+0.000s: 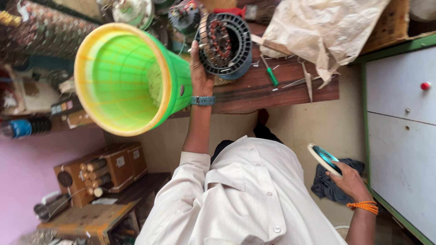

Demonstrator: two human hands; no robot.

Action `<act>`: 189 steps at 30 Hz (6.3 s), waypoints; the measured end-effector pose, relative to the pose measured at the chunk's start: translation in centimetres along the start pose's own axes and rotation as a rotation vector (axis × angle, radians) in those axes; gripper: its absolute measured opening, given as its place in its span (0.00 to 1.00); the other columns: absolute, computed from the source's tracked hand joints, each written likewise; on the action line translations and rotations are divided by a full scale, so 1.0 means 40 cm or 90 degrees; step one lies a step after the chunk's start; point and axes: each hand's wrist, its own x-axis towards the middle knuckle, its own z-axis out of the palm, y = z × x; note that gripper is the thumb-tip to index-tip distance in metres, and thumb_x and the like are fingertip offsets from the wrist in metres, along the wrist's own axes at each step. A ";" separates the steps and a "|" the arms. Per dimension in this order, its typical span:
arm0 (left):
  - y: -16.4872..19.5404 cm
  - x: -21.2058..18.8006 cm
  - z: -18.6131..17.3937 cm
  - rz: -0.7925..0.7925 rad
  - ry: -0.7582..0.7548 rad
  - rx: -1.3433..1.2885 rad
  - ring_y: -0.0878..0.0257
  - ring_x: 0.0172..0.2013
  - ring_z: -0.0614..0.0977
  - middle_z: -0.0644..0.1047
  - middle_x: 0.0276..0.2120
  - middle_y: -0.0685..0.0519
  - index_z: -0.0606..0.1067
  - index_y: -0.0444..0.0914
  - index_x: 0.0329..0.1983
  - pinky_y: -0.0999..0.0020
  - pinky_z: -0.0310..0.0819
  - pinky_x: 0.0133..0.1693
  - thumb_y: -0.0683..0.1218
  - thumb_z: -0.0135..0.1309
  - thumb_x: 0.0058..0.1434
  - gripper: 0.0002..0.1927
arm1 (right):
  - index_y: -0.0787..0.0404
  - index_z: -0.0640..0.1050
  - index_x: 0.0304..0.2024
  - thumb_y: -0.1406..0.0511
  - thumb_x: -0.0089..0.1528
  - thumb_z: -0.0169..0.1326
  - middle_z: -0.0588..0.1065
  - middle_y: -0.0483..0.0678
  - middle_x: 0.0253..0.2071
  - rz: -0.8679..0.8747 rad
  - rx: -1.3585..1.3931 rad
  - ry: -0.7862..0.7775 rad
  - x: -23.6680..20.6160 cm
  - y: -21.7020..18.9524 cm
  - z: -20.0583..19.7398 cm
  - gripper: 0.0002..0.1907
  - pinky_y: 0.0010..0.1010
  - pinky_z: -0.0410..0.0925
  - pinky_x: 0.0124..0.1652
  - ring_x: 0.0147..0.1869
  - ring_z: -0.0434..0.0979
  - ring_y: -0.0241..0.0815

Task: The person retrieves a green bucket and a white circular electrical component from a cluttered workshop. They place the component on a workbench and use a metal tool to manipulate and assemble parts within the component's central hub.

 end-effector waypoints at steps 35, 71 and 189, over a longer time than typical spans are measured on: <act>-0.003 -0.855 -0.708 -0.199 0.336 0.755 0.54 0.31 0.85 0.83 0.34 0.46 0.82 0.41 0.47 0.62 0.79 0.35 0.51 0.54 0.63 0.14 | 0.50 0.83 0.58 0.67 0.59 0.64 0.81 0.41 0.53 -0.786 -0.303 0.303 0.493 -0.640 0.134 0.23 0.45 0.63 0.66 0.62 0.78 0.42; 0.525 -2.133 -1.880 -0.093 0.982 0.424 0.44 0.40 0.85 0.83 0.41 0.45 0.75 0.40 0.55 0.50 0.80 0.40 0.56 0.55 0.64 0.21 | 0.65 0.81 0.52 0.64 0.67 0.56 0.78 0.59 0.30 -0.605 -0.438 -0.420 -0.175 -1.275 1.384 0.14 0.33 0.69 0.36 0.33 0.74 0.41; -0.031 -0.829 -0.479 -0.145 -0.084 0.266 0.56 0.45 0.88 0.76 0.39 0.54 0.78 0.31 0.54 0.76 0.75 0.26 0.48 0.62 0.63 0.20 | 0.63 0.75 0.61 0.62 0.74 0.50 0.80 0.48 0.43 -0.203 0.385 0.142 0.327 -0.575 0.192 0.16 0.29 0.74 0.31 0.33 0.78 0.32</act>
